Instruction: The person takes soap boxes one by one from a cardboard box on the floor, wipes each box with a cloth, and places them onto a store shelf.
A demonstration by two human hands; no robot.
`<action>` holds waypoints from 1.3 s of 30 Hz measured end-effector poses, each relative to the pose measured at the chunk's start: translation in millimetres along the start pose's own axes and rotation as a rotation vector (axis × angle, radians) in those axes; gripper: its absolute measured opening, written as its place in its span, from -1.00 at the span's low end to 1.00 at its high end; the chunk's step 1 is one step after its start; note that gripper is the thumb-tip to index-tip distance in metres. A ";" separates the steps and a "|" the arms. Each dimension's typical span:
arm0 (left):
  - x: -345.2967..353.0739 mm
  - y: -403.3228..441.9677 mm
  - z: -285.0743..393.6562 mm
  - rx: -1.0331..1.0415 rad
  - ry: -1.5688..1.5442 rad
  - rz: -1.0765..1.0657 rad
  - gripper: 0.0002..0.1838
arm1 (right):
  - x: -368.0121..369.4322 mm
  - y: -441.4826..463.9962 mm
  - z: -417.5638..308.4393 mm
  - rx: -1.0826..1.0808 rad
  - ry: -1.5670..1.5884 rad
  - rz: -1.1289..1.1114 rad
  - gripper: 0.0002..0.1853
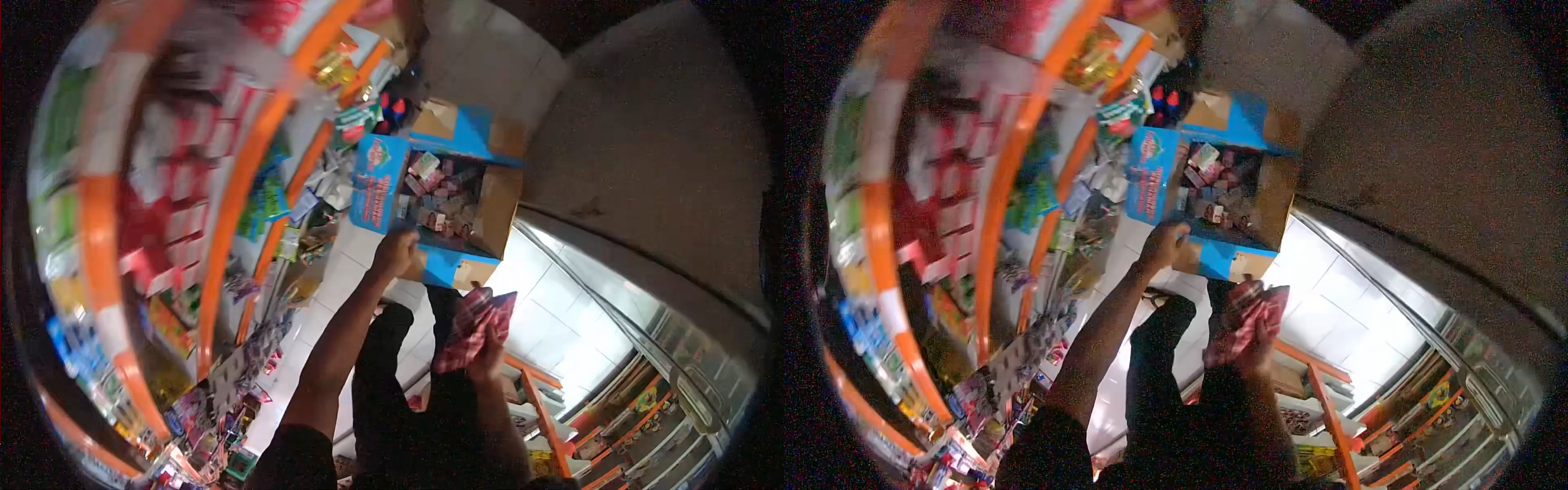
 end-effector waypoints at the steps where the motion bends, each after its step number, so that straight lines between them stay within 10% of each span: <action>1: 17.5 20.3 -7.6 -0.012 -0.011 -0.022 -0.69 | 25.5 -4.5 10.5 0.134 0.285 -0.328 -0.64; 4: 87.9 85.0 -49.3 -0.019 -0.070 -0.090 -0.63 | -30.5 -4.5 20.6 -0.016 -0.243 0.505 -0.52; 10: 200.3 167.7 -55.1 -0.067 -0.062 -0.062 -0.58 | -57.2 -14.2 -9.7 -0.026 -0.375 0.499 -0.40; 13: 252.2 168.0 -38.2 -0.397 -0.546 -0.068 -0.45 | -21.3 -8.9 -14.1 0.040 -0.283 0.472 -0.37; 19: 168.3 103.8 83.5 -0.129 -0.426 0.363 -0.64 | -19.9 -7.0 -5.2 0.022 -0.115 0.457 -0.35; 21: 176.9 88.1 133.1 -0.334 -0.287 -0.270 -0.69 | -13.8 -7.0 -3.7 0.042 -0.124 0.515 -0.33; 24: 176.1 75.7 189.5 -0.019 -0.344 0.202 -0.50 | -4.5 -5.0 3.3 -0.016 -0.037 0.434 -0.48; 26: 178.1 84.7 219.6 0.033 -0.371 -0.046 -0.27 | -22.9 -12.2 6.2 -0.009 -0.038 0.460 -0.50; 27: 169.6 80.3 225.0 0.079 -0.318 0.181 -0.32 | -40.9 -18.2 7.8 -0.003 -0.032 0.487 -0.52; 30: 200.8 92.4 192.2 -0.005 -0.734 -0.136 -0.39 | -75.8 -23.9 7.6 0.011 -0.010 0.562 -0.58; 32: 200.1 79.8 162.5 0.145 -0.749 0.142 -0.41 | -45.4 -21.7 5.2 0.022 -0.255 0.528 -0.31; 33: 212.6 70.5 148.6 0.501 0.054 0.420 -0.60 | -46.3 -21.0 4.9 0.022 -0.257 0.525 -0.31; 38: 279.6 114.9 -36.5 -0.503 -0.014 0.070 -0.73 | -60.3 -23.3 2.7 -0.072 -0.316 0.550 -0.54; 39: 220.5 109.3 -31.1 -0.140 -0.052 0.481 -0.76 | -70.4 -26.0 1.5 -0.059 -0.347 0.531 -0.53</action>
Point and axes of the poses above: each hand's wrist, its own y-axis towards the middle knuckle, its own x-axis out of the palm, z = x × y, the point moved 5 cm from there along y, towards the middle knuckle, and after that the axes turned 1 degree about z, right-handed, at the moved point
